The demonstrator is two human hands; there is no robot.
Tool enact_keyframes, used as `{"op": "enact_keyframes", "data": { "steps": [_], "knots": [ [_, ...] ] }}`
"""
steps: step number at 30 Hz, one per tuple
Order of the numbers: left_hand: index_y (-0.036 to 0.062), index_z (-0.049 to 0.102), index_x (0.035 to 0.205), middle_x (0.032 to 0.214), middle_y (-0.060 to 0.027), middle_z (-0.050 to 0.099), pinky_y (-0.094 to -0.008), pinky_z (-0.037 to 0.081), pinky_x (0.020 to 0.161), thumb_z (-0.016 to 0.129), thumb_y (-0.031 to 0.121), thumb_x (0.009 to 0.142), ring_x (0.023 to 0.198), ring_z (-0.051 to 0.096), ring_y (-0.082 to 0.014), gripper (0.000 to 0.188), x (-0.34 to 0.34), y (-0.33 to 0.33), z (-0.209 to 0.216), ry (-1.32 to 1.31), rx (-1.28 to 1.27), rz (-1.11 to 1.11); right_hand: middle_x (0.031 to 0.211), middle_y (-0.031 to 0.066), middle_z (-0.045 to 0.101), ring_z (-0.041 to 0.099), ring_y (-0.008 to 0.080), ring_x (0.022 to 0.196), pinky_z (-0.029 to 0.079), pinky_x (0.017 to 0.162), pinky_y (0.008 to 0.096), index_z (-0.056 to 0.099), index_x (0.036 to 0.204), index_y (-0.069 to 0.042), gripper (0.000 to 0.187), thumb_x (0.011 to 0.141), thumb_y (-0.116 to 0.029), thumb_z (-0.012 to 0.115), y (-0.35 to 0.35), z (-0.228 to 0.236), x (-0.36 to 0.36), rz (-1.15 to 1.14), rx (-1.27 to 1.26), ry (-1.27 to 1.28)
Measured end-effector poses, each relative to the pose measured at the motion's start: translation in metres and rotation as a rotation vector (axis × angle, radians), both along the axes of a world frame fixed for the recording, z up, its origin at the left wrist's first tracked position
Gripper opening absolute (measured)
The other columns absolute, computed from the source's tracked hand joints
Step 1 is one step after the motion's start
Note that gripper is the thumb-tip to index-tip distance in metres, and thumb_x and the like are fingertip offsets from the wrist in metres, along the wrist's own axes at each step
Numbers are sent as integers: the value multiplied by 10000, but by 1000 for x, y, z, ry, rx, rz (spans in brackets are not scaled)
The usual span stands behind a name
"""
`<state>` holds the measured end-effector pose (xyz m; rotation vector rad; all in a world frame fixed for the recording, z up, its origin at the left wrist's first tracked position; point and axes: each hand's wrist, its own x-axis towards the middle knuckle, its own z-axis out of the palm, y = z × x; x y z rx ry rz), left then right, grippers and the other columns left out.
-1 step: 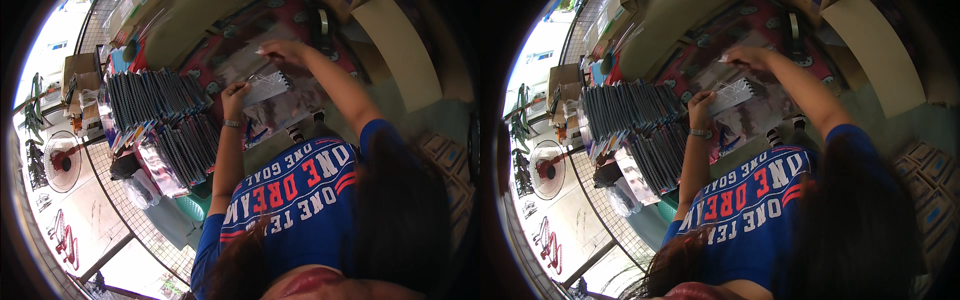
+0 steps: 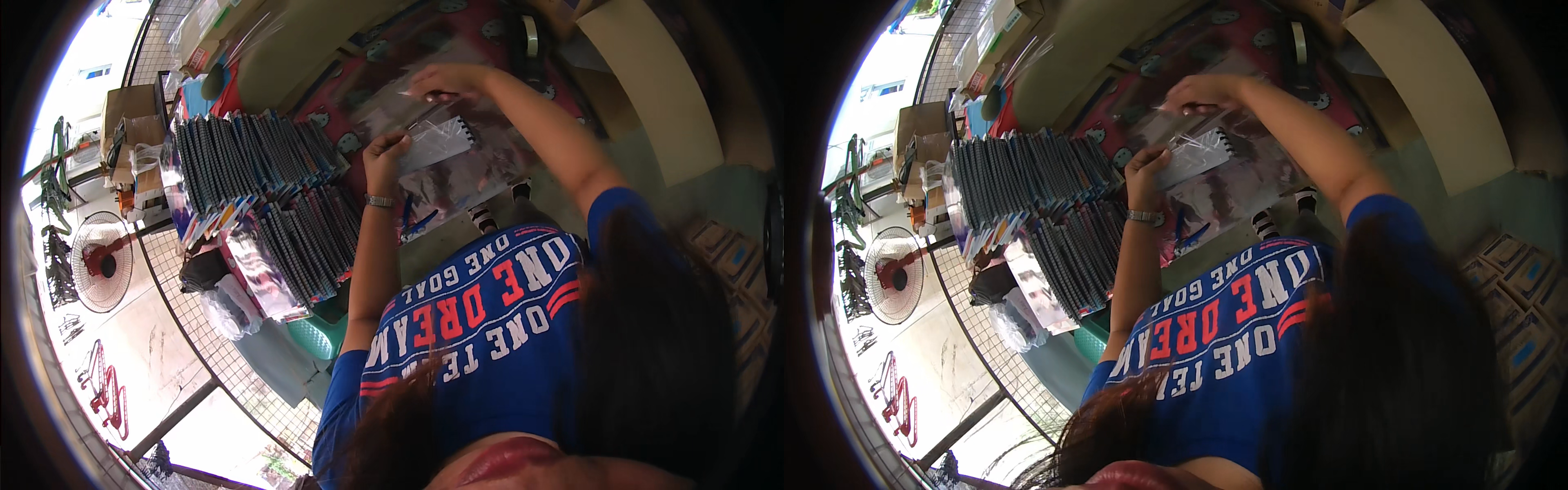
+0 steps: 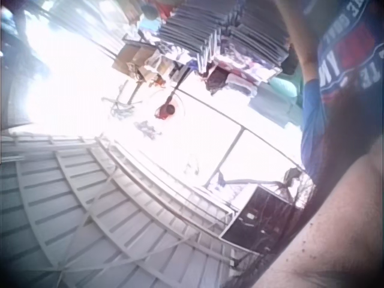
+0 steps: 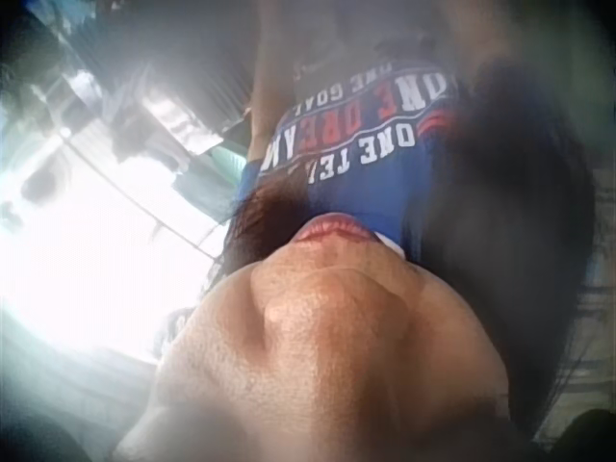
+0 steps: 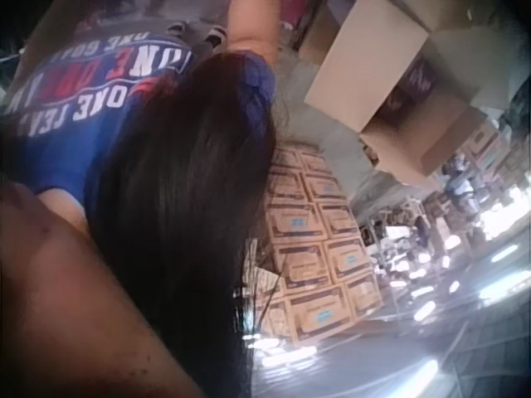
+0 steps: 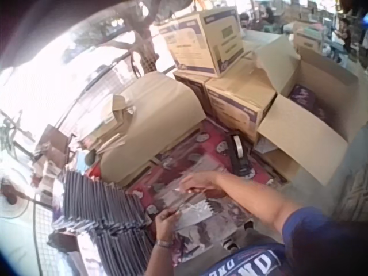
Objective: The person picks up stacks of notebooks from a pile, places them inside individual clear plastic bags, and then seals the bags using tape from a dispenser.
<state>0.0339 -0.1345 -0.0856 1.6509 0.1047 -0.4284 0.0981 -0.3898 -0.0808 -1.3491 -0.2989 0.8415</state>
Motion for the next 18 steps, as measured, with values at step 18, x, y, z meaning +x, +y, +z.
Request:
{"op": "enact_keyframes", "data": {
  "steps": [18],
  "knots": [
    [46,553,1184,1132,-98,591,-369,444,890,678,240,856,1039,564,-219,401,18,8,-7,425,-423,31,1320,161,457,441,312,1252,388,1030,376,467,1298,-52,777,627,-209,826,2,-59,-139,-621,-473,-804]
  ]
}}
